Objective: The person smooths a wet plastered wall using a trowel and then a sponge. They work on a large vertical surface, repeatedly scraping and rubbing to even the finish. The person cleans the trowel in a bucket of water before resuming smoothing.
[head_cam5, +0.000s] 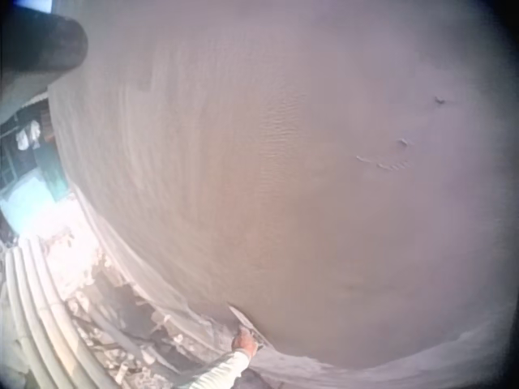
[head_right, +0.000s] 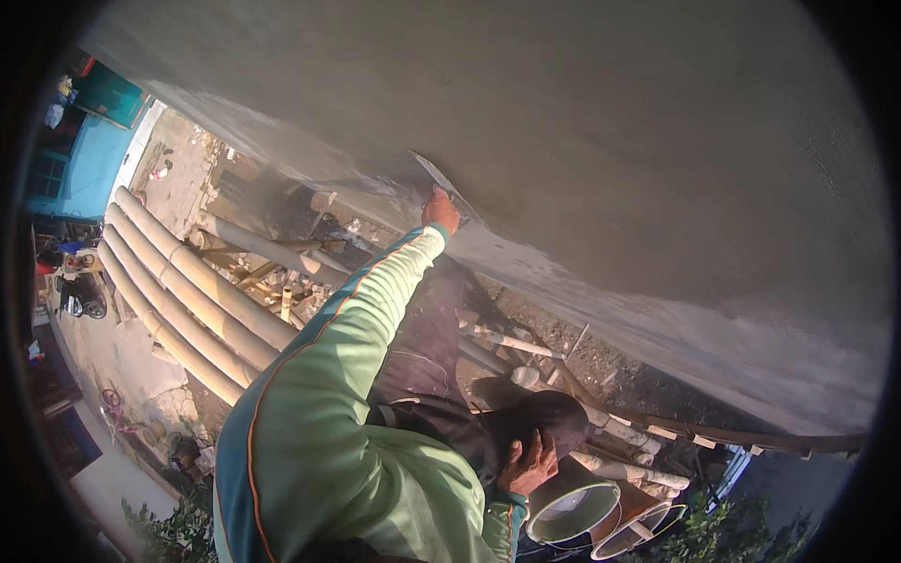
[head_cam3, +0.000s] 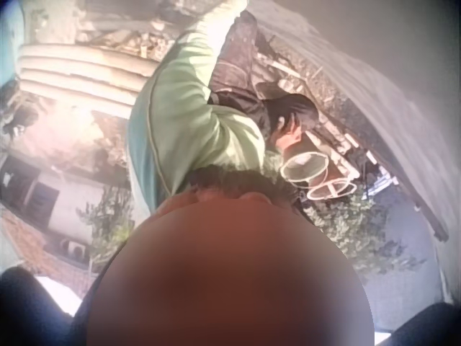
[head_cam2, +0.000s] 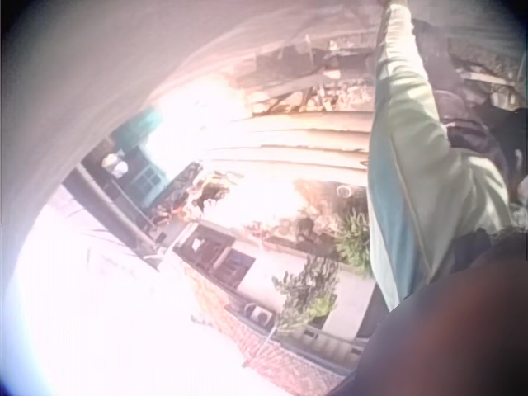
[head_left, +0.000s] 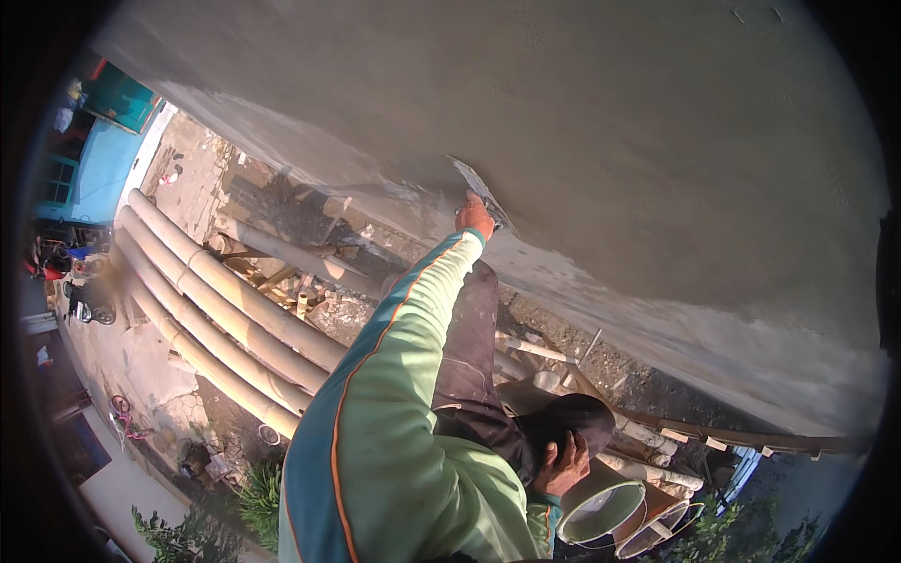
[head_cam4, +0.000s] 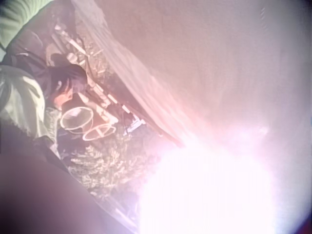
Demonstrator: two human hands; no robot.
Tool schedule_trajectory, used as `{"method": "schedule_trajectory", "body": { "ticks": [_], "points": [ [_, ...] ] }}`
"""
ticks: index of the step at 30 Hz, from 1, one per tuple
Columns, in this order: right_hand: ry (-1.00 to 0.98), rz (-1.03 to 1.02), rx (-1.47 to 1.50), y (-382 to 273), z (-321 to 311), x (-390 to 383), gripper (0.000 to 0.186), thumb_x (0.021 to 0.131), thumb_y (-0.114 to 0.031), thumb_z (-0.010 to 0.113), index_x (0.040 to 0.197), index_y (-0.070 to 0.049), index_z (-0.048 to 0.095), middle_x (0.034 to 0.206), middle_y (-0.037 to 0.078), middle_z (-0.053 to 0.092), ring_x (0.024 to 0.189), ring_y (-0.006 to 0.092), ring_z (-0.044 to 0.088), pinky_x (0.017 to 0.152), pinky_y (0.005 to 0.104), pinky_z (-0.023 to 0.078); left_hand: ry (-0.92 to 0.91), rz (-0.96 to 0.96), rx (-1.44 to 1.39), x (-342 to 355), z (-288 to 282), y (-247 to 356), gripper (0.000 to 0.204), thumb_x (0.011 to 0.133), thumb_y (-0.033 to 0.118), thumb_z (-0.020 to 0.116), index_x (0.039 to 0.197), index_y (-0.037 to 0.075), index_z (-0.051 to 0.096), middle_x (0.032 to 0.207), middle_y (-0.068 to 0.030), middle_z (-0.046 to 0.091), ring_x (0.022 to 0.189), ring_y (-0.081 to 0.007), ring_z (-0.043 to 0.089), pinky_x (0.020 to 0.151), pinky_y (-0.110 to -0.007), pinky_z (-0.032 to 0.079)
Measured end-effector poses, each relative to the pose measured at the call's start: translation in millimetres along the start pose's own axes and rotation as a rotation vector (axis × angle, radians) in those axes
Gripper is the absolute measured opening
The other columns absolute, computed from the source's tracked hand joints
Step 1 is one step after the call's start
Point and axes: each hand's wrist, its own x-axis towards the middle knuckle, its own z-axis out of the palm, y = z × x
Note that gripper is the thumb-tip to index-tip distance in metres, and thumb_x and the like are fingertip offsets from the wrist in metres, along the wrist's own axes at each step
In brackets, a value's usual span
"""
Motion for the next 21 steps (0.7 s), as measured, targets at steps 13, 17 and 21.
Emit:
{"method": "schedule_trajectory", "body": {
  "ticks": [13, 17, 21],
  "points": [
    [0.068, 0.005, 0.107, 2, 4, 5, 0.054, 0.102, -0.053, 0.057, 0.130, -0.009, 0.070, 0.141, 0.018, 0.061, 0.130, 0.0388, 0.056, 0.109, 0.0520, 0.037, -0.406, 0.246, -0.132, -213, 111, 174, 0.052, 0.090, 0.021, 0.072, 0.132, 0.000, 0.048, 0.128, -0.0310, 0.063, 0.114, -0.0427, 0.069, 0.097, -0.049, 0.056],
    [0.055, 0.023, 0.094, 1, 2, 4, 0.053, 0.101, -0.052, 0.058, 0.129, -0.010, 0.071, 0.140, 0.017, 0.061, 0.128, 0.0380, 0.056, 0.108, 0.0518, 0.037, -0.379, 0.028, -0.471, -223, 86, 136, 0.056, 0.083, 0.013, 0.077, 0.127, 0.000, 0.046, 0.116, -0.0310, 0.069, 0.113, -0.0471, 0.067, 0.095, -0.051, 0.055],
    [-0.001, 0.053, 0.089, 1, -1, 5, 0.051, 0.101, -0.048, 0.060, 0.132, -0.009, 0.070, 0.143, 0.016, 0.059, 0.133, 0.0375, 0.054, 0.112, 0.0513, 0.035, -0.372, -0.296, -0.997, -127, 60, 24, 0.029, 0.090, 0.005, 0.071, 0.107, 0.007, 0.047, 0.086, -0.0103, 0.065, 0.074, -0.0228, 0.069, 0.058, -0.040, 0.061]
  ]
}}
